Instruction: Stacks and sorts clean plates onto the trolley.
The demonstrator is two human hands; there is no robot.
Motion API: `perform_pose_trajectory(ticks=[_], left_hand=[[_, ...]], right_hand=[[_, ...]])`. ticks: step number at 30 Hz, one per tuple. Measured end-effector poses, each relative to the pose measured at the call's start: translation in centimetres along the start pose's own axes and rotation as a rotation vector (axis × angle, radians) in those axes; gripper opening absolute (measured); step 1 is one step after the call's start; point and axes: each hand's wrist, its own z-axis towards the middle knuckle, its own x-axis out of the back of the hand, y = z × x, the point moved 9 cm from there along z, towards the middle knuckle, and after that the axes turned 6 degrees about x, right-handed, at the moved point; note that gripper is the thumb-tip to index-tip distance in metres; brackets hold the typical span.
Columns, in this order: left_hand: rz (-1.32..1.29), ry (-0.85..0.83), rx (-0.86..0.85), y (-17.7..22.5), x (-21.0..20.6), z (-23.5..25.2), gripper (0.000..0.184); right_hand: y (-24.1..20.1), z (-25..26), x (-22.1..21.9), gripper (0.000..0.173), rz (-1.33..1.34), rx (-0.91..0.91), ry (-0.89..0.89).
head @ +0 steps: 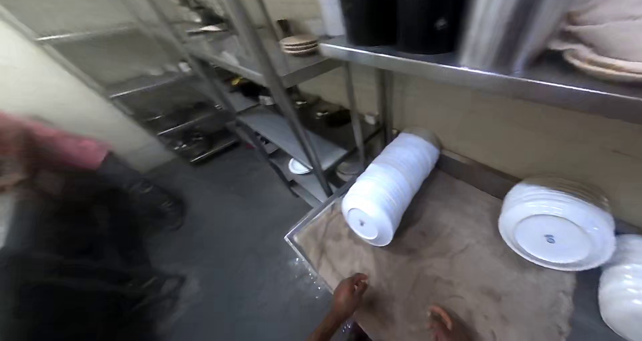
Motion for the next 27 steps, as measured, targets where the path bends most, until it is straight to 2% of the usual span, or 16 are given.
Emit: perform_pose_trajectory(ticks=[3, 5, 7, 9, 12, 17, 20, 24, 27], left_hand=[[-0.129, 0.12, 0.033, -5.1, 5.8, -2.1, 0.038], [-0.204, 0.203, 0.077, -9.4, 9.5, -3.1, 0.036], [-0.27, 0.26, 0.115, -14.0, 12.9, -3.5, 0.035], [-0.283, 0.293, 0.118, -18.1, 16.0, -3.3, 0.034], [-0.231, 0.231, 0.111, -21.5, 19.5, -2.2, 0.036], [-0.292, 0.086, -0.005, -20.2, 23.1, 0.0, 0.039], [-0.351, 0.0, -0.13, -17.1, 24.0, 2.5, 0.04], [-0.366, -0.102, -0.225, -12.4, 23.9, 5.8, 0.047], [-0.377, -0.175, -0.272, -8.5, 23.3, 8.1, 0.051]], right_hand=[[-4.4, 3.0, -3.1, 0.044, -0.149, 0.048, -0.101], [-6.9, 4.9, -5.4, 0.046, -0.198, 0.083, -0.081], [-8.9, 6.7, -8.0, 0.049, -0.161, 0.101, 0.006], [-9.9, 8.2, -10.9, 0.06, -0.131, 0.093, 0.104], [-10.6, 10.2, -14.5, 0.075, -0.076, 0.066, 0.291], [-13.6, 12.0, -17.3, 0.092, 0.047, 0.08, 0.535], [-14.9, 12.9, -16.3, 0.083, 0.205, 0.082, 0.68], [-14.9, 13.0, -15.7, 0.071, 0.482, -0.01, 0.761], [-14.5, 13.3, -14.5, 0.069, 0.461, -0.02, 0.881]])
